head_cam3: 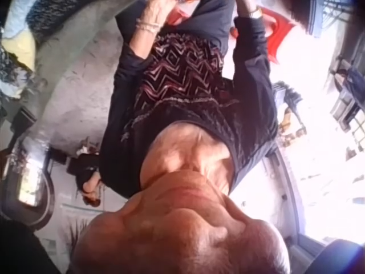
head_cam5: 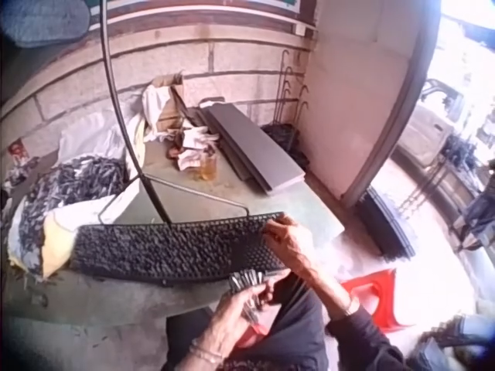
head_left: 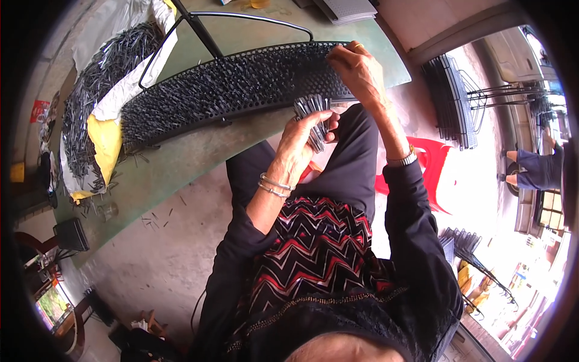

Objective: Inserting small metal pins into a curved black plastic frame using hands and pliers.

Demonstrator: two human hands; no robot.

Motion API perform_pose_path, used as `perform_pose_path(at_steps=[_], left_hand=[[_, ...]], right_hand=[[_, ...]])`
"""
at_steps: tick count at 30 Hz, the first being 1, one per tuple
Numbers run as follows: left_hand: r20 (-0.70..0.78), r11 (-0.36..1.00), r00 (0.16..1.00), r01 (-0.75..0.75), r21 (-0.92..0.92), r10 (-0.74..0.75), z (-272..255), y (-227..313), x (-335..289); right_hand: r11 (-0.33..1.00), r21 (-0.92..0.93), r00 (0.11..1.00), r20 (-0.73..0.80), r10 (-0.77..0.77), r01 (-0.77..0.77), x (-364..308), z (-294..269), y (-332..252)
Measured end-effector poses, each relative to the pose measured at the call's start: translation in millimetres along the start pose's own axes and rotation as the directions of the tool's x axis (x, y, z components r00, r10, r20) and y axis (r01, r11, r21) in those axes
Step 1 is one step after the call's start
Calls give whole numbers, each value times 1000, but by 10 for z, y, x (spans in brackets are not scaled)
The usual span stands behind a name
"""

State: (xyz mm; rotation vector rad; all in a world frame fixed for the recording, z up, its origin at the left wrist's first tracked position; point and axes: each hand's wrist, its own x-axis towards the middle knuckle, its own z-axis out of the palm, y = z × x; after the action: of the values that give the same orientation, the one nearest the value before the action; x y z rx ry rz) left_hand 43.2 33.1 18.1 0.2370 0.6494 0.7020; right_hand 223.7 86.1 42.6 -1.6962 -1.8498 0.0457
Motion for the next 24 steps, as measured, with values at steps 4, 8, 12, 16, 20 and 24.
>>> perform_pose_path(at_steps=[4, 8, 12, 16, 20, 24], left_hand=[[5, 1000, 1000, -2, 10, 2, 9, -25, -8], [7, 999, 1000, -30, 35, 30, -53, -16, -16], [29, 997, 999, -40, 67, 38, -116, -52, 34], [-22, 999, 1000, -19, 48, 20, -48, -23, -10], [-60, 999, 998, -27, -47, 24, -92, -46, 33], [-4, 995, 1000, 16, -99, -16, -85, -41, 43]], right_hand=[[995, -97, 999, 14, 35, -34, -52, -1, 0], [967, 86, 954, 205, 219, -240, -230, -295, -208], [825, 378, 807, 571, 150, -420, -425, -397, -295], [814, 391, 826, 535, 179, -430, -388, -401, -299], [884, 325, 941, 94, 324, -337, -219, -247, -343], [952, 246, 953, -194, 232, -182, -88, 55, -189]])
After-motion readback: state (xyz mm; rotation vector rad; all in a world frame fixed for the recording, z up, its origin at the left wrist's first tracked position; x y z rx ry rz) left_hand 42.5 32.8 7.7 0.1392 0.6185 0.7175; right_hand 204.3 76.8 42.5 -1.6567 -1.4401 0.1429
